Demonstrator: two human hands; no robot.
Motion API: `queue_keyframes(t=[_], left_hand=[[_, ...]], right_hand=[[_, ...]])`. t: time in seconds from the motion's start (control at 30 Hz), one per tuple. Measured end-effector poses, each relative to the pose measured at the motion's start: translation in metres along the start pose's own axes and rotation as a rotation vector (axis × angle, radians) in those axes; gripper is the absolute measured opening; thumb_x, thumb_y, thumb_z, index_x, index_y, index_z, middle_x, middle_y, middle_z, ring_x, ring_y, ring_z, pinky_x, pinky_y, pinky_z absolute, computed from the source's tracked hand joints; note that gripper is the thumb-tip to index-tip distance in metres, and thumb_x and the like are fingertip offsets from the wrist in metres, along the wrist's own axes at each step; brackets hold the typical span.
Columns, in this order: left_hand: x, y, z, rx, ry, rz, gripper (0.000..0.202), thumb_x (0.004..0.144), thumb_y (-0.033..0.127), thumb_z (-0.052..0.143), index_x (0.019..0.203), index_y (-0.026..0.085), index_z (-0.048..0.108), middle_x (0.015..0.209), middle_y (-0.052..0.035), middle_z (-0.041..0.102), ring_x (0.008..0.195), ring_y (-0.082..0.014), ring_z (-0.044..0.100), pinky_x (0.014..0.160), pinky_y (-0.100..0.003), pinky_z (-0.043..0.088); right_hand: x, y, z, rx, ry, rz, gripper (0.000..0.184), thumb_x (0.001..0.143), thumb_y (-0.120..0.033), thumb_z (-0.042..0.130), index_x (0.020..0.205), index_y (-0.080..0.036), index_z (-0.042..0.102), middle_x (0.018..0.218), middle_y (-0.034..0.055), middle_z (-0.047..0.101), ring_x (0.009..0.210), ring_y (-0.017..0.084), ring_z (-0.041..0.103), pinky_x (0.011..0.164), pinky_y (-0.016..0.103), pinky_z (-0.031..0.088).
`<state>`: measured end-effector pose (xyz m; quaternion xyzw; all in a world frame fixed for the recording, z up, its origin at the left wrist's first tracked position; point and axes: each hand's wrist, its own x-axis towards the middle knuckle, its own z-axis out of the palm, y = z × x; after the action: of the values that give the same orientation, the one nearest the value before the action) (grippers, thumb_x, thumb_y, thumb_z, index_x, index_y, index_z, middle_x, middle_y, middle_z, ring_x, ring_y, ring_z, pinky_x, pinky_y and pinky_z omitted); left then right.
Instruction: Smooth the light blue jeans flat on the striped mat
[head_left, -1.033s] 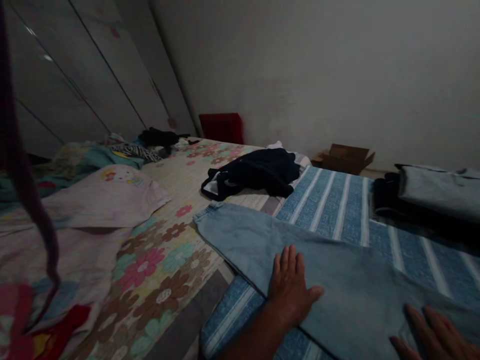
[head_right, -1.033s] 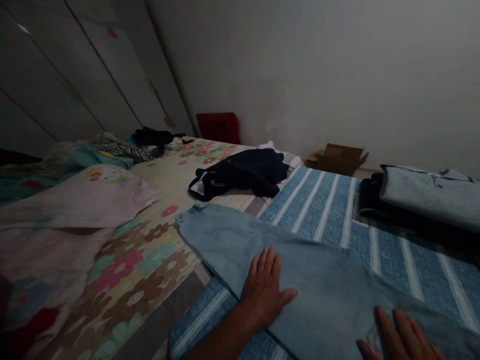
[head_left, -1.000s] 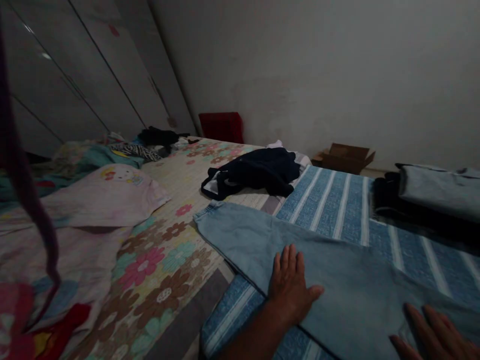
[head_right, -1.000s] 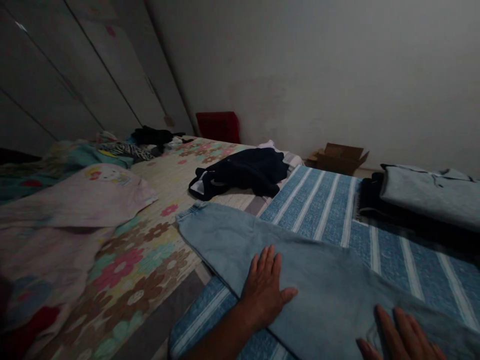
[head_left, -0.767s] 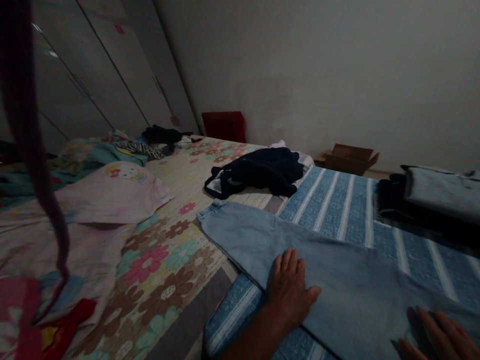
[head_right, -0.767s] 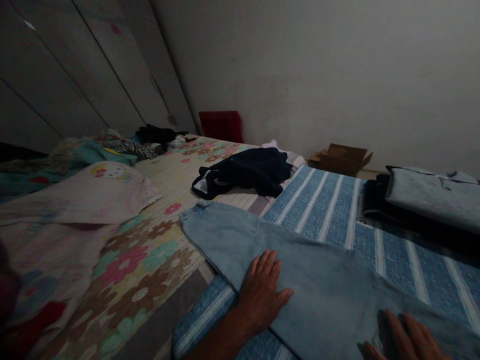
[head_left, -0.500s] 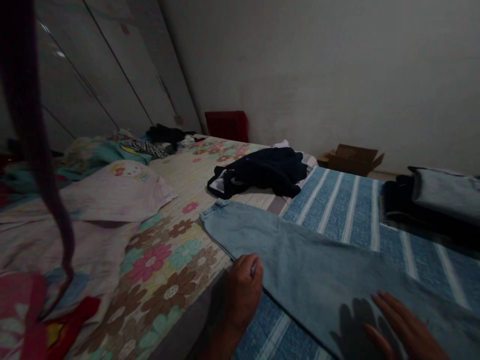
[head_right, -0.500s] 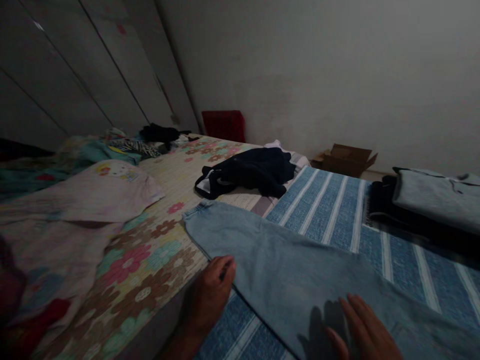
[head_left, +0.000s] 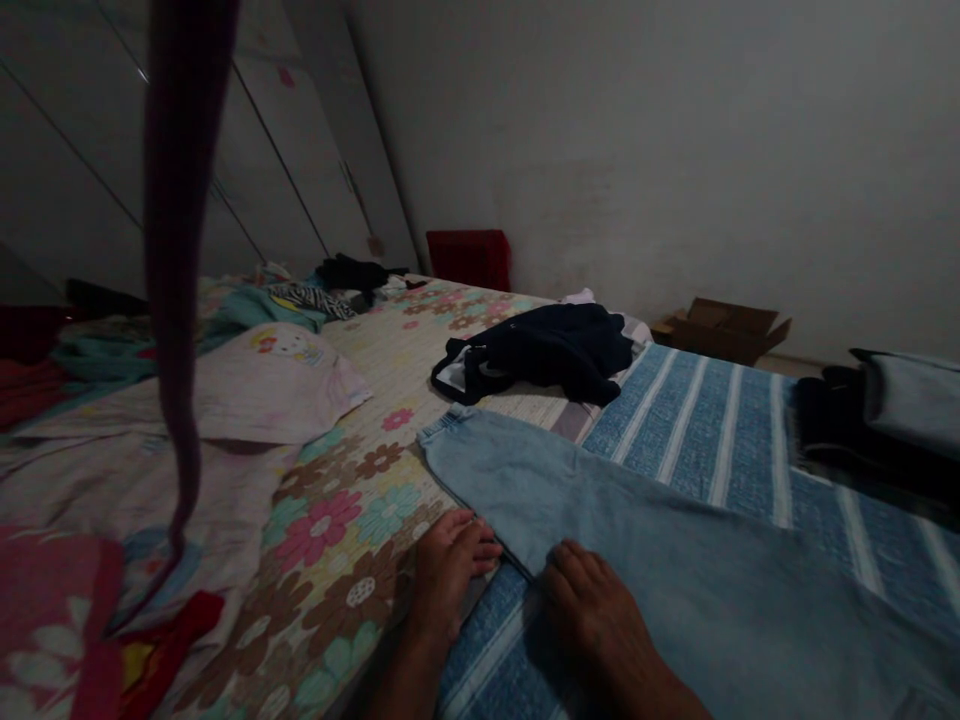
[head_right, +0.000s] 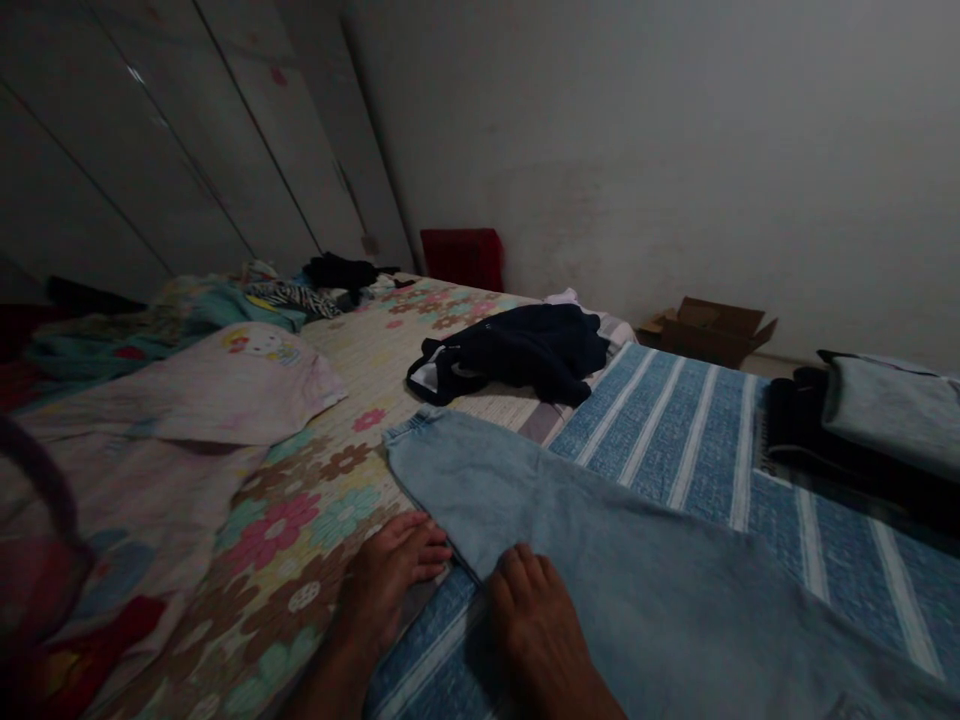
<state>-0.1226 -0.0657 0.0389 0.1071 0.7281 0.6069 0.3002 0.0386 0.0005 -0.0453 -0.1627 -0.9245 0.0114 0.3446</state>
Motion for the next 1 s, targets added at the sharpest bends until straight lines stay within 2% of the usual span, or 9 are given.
queue_keyframes(t=[0.1,0.23,0.4,0.5,0.63,0.73,0.87,1.0], left_hand=[[0.002,0.001,0.001,-0.025,0.009,-0.026,0.028,0.074,0.024,0.06,0.099,0.014,0.053,0.066,-0.0024,0.067,0.05,-0.0144,0.064,0.047,-0.023,0.051],[0.006,0.003,0.003,-0.069,0.005,-0.051,0.029,0.07,0.023,0.061,0.097,0.014,0.053,0.063,-0.0013,0.066,0.045,-0.0126,0.06,0.044,-0.022,0.048],[0.017,0.006,0.003,-0.073,-0.053,-0.109,0.025,0.063,0.032,0.066,0.077,0.014,0.055,0.057,-0.0005,0.063,0.038,-0.0092,0.051,0.04,-0.021,0.041],[0.023,0.009,0.003,0.002,-0.091,-0.112,0.025,0.061,0.037,0.065,0.065,0.016,0.053,0.05,0.0005,0.059,0.033,-0.0079,0.046,0.036,-0.019,0.034],[0.03,0.011,0.005,0.086,-0.057,-0.14,0.022,0.062,0.037,0.06,0.058,0.018,0.049,0.043,0.0025,0.054,0.028,-0.0071,0.039,0.033,-0.019,0.025],[0.032,0.009,0.006,0.116,-0.04,-0.118,0.022,0.063,0.036,0.057,0.053,0.018,0.047,0.041,0.0028,0.051,0.027,-0.0064,0.035,0.033,-0.02,0.023],[0.033,0.005,0.005,0.108,-0.024,-0.067,0.023,0.06,0.038,0.057,0.051,0.019,0.047,0.039,0.0037,0.048,0.027,-0.0065,0.034,0.033,-0.02,0.021],[0.033,0.003,0.003,0.124,-0.035,-0.004,0.028,0.059,0.042,0.058,0.049,0.018,0.048,0.038,0.0042,0.046,0.028,-0.0069,0.036,0.035,-0.021,0.023]], right_hand=[[0.0,0.001,0.007,-0.024,-0.003,0.006,0.019,0.086,-0.009,0.048,0.1,-0.015,0.059,0.11,0.0123,0.061,0.11,0.027,0.054,0.089,0.038,0.047],[-0.002,0.0,0.011,0.017,0.023,0.036,0.021,0.087,-0.007,0.044,0.099,-0.015,0.059,0.109,0.0122,0.061,0.11,0.026,0.053,0.089,0.038,0.045],[-0.001,0.002,0.015,0.041,0.1,0.046,0.019,0.087,-0.009,0.043,0.095,-0.017,0.058,0.105,0.0102,0.062,0.104,0.023,0.055,0.085,0.036,0.046],[-0.001,0.001,0.016,0.008,0.085,0.038,0.022,0.085,-0.006,0.042,0.095,-0.016,0.059,0.105,0.0111,0.062,0.105,0.024,0.054,0.086,0.038,0.045],[0.001,-0.007,0.017,-0.024,0.087,0.065,0.023,0.082,-0.003,0.042,0.093,-0.015,0.059,0.105,0.013,0.061,0.107,0.027,0.053,0.088,0.041,0.044],[0.005,-0.013,0.017,-0.048,0.126,0.084,0.026,0.078,-0.001,0.041,0.093,-0.014,0.059,0.102,0.0139,0.062,0.104,0.029,0.053,0.085,0.042,0.045],[0.01,-0.013,0.014,-0.091,0.115,0.036,0.03,0.075,-0.002,0.04,0.096,-0.011,0.06,0.1,0.0151,0.063,0.099,0.03,0.055,0.08,0.041,0.046],[0.011,-0.01,0.012,-0.08,0.183,0.024,0.029,0.076,-0.001,0.039,0.093,-0.013,0.06,0.096,0.0137,0.063,0.096,0.027,0.057,0.078,0.037,0.047]])
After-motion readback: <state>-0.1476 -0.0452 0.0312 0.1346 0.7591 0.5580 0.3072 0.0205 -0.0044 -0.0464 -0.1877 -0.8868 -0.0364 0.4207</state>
